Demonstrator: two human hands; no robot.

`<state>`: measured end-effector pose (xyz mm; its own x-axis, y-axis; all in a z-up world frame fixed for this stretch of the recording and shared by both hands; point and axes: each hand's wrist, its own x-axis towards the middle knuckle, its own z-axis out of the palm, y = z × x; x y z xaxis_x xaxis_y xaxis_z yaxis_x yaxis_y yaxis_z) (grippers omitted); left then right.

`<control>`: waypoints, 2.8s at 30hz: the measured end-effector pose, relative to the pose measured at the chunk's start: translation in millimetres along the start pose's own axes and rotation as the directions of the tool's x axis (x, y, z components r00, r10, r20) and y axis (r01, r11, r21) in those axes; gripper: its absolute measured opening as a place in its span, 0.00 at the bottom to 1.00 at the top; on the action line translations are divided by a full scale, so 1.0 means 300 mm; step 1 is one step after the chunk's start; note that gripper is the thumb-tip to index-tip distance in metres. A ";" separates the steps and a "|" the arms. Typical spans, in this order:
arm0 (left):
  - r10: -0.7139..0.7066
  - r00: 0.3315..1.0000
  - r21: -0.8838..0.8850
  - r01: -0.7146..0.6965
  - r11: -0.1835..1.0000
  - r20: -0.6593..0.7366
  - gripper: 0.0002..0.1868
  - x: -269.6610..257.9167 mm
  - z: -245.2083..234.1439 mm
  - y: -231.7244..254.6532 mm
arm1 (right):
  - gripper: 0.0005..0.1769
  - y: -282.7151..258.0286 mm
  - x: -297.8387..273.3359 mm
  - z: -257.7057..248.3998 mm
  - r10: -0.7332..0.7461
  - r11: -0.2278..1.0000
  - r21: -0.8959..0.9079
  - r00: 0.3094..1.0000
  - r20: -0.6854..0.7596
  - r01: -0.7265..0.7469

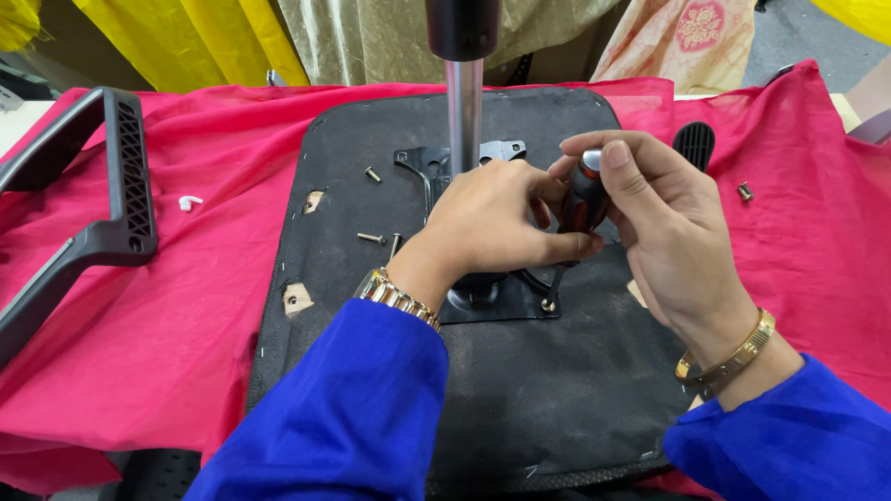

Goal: The person uses a screwdriver to tighten multiple screws into the underside of an office chair base. They repeatedly insert and turn screws to secure the metal frame to the fabric seat.

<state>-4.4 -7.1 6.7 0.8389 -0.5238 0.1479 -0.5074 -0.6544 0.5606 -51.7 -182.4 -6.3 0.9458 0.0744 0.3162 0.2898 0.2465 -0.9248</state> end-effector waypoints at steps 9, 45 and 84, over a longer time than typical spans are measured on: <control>0.006 1.000 0.008 -0.006 1.000 0.014 0.30 -0.003 0.001 0.004 | 0.14 0.003 -0.006 0.014 -0.146 0.981 -0.131 0.989 0.008 0.146; -0.013 0.999 0.040 0.014 0.999 -0.034 0.26 -0.012 -0.002 0.036 | 0.17 -0.043 -0.017 -0.023 -0.052 0.999 0.012 0.997 0.052 0.051; 0.146 0.988 -0.033 -0.148 0.988 -0.055 0.26 -0.018 0.000 0.003 | 0.18 -0.001 -0.071 0.057 -0.096 0.986 -0.147 0.992 -0.087 0.082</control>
<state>-9.5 -4.8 6.3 0.7650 -0.5834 0.2727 -0.6195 -0.5513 0.5588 -74.5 -167.6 -9.1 0.9228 -0.0343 0.3837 0.3851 0.1070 -0.9166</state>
